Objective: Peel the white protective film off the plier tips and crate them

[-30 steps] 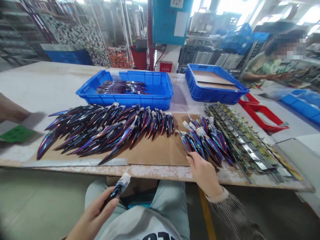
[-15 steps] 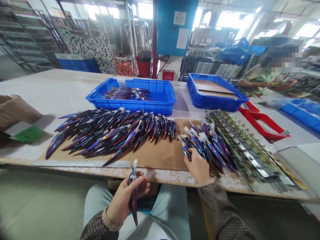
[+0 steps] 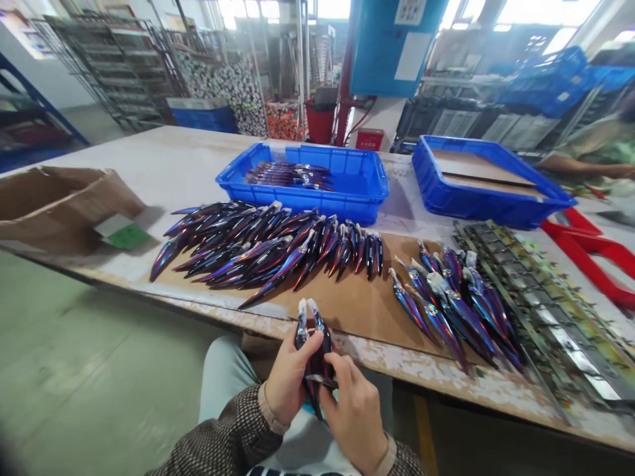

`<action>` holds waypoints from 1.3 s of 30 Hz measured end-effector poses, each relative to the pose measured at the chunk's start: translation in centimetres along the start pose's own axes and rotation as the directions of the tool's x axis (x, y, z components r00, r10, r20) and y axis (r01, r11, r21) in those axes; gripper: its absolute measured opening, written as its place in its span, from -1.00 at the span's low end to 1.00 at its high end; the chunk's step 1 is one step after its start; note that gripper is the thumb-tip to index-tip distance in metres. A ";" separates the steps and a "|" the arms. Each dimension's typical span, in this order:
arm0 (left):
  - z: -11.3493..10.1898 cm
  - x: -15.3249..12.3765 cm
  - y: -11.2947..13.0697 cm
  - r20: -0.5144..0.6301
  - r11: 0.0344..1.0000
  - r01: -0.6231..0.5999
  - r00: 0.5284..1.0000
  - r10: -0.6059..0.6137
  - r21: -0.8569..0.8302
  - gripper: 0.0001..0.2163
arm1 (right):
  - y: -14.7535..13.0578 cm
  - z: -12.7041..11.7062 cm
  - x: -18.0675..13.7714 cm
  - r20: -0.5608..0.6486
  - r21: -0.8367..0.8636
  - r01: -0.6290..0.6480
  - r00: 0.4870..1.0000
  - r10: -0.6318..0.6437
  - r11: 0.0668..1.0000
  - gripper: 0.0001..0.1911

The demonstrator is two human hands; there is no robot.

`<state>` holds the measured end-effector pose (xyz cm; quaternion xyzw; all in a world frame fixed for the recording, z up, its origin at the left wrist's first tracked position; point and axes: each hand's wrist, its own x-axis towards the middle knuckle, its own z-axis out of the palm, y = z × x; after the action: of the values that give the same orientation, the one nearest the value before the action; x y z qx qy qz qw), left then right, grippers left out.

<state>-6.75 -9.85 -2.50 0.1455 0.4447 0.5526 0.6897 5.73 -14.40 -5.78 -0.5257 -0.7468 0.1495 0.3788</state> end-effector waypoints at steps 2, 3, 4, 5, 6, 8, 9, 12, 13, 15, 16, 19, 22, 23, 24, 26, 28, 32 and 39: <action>-1.0 -0.2 0.4 0.004 0.999 -0.005 1.000 0.005 0.036 -0.60 | -0.5 -0.7 0.5 0.165 0.202 -0.098 0.984 0.065 0.974 -0.73; -1.6 -0.3 0.6 0.011 0.998 -0.010 1.000 0.009 0.056 -0.60 | -0.7 -1.2 0.8 0.262 0.318 -0.190 0.959 0.107 0.929 -0.71; -2.1 -0.4 0.8 0.018 0.997 -0.012 1.000 0.011 0.071 -0.61 | -0.8 -1.6 1.0 0.356 0.418 -0.302 0.922 0.152 0.857 -0.71; -2.6 -0.6 1.0 0.027 0.997 -0.010 1.000 0.008 0.077 -0.61 | -0.8 -2.1 1.3 0.433 0.489 -0.415 0.879 0.200 0.767 -0.69; -3.1 -0.7 1.2 0.040 0.997 -0.004 0.999 0.000 0.076 -0.61 | -0.8 -2.4 1.4 0.486 0.525 -0.511 0.837 0.253 0.681 -0.67; -3.8 -1.2 1.7 0.073 0.998 0.025 0.997 -0.030 0.065 -0.62 | -0.7 -2.7 1.6 0.567 0.539 -0.652 0.749 0.342 0.534 -0.58; -4.0 -1.4 1.9 0.086 0.997 0.039 0.995 -0.044 0.063 -0.62 | -0.7 -2.8 1.6 0.604 0.532 -0.694 0.712 0.357 0.484 -0.54; -4.6 -2.2 2.5 0.105 0.994 0.080 0.991 -0.088 0.076 -0.61 | -0.9 -2.7 1.5 0.707 0.489 -0.749 0.640 0.301 0.447 -0.46; -4.8 -2.4 2.6 0.115 0.992 0.094 0.988 -0.103 0.082 -0.62 | -1.1 -2.7 1.4 0.732 0.471 -0.756 0.623 0.275 0.455 -0.45; -5.1 -2.9 2.8 0.146 0.989 0.102 0.982 -0.116 0.103 -0.65 | -1.5 -2.7 1.5 0.757 0.444 -0.751 0.606 0.244 0.488 -0.43; -5.2 -3.1 2.9 0.160 0.989 0.096 0.981 -0.113 0.114 -0.67 | -1.8 -2.8 1.5 0.758 0.441 -0.740 0.610 0.230 0.508 -0.42; -5.4 -3.7 2.8 0.173 0.987 0.056 0.981 -0.082 0.150 -0.70 | -2.4 -2.9 1.6 0.749 0.452 -0.709 0.632 0.202 0.542 -0.42; -5.2 -4.1 2.8 0.149 0.985 0.029 0.987 -0.055 0.170 -0.68 | -2.8 -2.9 1.5 0.755 0.451 -0.717 0.624 0.202 0.531 -0.42; -5.1 -4.2 2.8 0.137 0.984 0.020 0.990 -0.045 0.174 -0.67 | -2.8 -2.9 1.5 0.761 0.449 -0.723 0.617 0.200 0.525 -0.42; -5.1 -4.3 2.8 0.127 0.984 0.011 0.991 -0.035 0.179 -0.66 | -2.8 -2.8 1.4 0.766 0.447 -0.729 0.611 0.199 0.518 -0.42; -5.0 -4.5 2.9 0.123 0.981 -0.007 0.992 -0.018 0.196 -0.65 | -2.8 -2.8 1.3 0.772 0.447 -0.740 0.603 0.201 0.503 -0.43; -5.0 -4.7 2.9 0.127 0.974 -0.026 0.992 -0.003 0.224 -0.64 | -2.8 -2.8 1.2 0.775 0.447 -0.752 0.596 0.209 0.484 -0.44; -5.1 -5.0 3.0 0.112 0.946 -0.058 0.993 0.023 0.320 -0.65 | -3.0 -2.9 1.1 0.783 0.459 -0.768 0.588 0.206 0.447 -0.42; -5.1 -6.3 3.5 0.205 0.833 -0.303 0.951 0.231 0.462 -0.76 | -3.9 -2.2 -0.7 0.798 0.485 -0.827 0.551 0.244 0.283 -0.40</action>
<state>-12.92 -15.73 -0.11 0.4141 0.4952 0.5016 0.5760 4.76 -16.95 -2.17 -0.4327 -0.4071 0.7649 0.2489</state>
